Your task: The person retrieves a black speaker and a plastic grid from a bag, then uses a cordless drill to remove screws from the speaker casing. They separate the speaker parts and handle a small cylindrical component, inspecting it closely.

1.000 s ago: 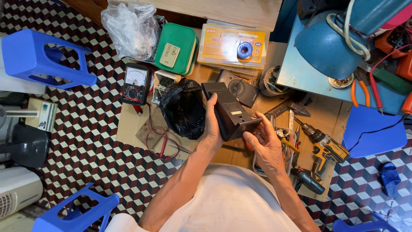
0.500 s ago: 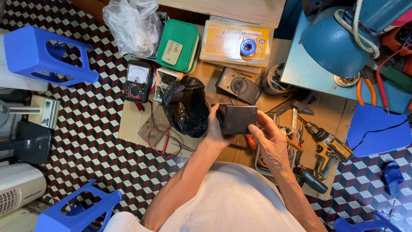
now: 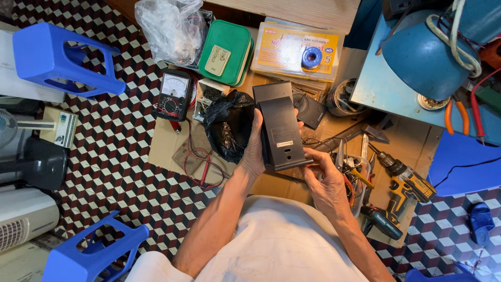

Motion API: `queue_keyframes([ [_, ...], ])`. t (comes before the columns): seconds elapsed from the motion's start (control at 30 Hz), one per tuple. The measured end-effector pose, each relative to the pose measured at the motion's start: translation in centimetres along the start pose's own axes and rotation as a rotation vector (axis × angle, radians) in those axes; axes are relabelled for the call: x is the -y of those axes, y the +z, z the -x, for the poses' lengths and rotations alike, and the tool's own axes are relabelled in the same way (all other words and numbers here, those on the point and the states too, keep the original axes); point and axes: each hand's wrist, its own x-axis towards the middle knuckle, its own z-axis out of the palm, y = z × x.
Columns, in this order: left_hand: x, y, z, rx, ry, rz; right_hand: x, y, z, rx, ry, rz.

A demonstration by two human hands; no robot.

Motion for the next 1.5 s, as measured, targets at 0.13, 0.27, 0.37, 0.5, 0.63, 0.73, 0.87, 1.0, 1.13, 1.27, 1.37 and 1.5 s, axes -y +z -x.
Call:
queue_keyframes([
  [0.13, 0.2, -0.9, -0.3, -0.003, 0.024, -0.045, 0.5, 0.1, 0.3, 0.012, -0.061, 0.041],
  [0.27, 0.4, -1.6, -0.5, 0.009, 0.019, -0.013, 0.5, 0.2, 0.4, 0.015, -0.060, 0.061],
  [0.37, 0.6, -2.0, -0.6, 0.018, 0.021, 0.008, 0.4, 0.2, 0.4, 0.013, -0.050, 0.088],
  [0.5, 0.8, -2.4, -0.8, 0.003, 0.000, 0.036, 0.5, 0.2, 0.3, 0.019, -0.077, 0.091],
  [0.63, 0.9, -2.7, -1.1, -0.031, -0.036, 0.035, 0.8, 0.2, 0.2, 0.018, -0.074, 0.121],
  [0.73, 0.9, -2.9, -1.2, -0.052, -0.053, 0.017, 0.8, 0.3, 0.1, 0.020, -0.065, 0.137],
  [0.87, 0.9, -3.1, -1.2, -0.062, -0.080, -0.033, 0.7, 0.2, 0.1, 0.027, -0.011, 0.118],
  [1.0, 1.0, -3.3, -1.1, -0.046, -0.065, -0.078, 0.3, 0.1, 0.1, 0.024, -0.012, 0.129],
  [1.13, 1.0, -3.2, -1.2, -0.112, -0.078, -0.112, -0.1, 0.0, 0.0, 0.018, 0.004, 0.101],
  [1.27, 1.1, -2.7, -1.2, -0.247, -0.107, -0.190, -0.5, -0.1, -0.1, -0.003, 0.034, 0.133],
  [1.37, 1.2, -2.5, -1.0, -0.257, -0.104, -0.177, -0.9, -0.1, -0.3, -0.006, 0.086, 0.109],
  [1.5, 1.6, -2.5, -1.0, -0.286, -0.091, -0.175, -2.0, -0.2, -0.2, -0.011, 0.134, 0.110],
])
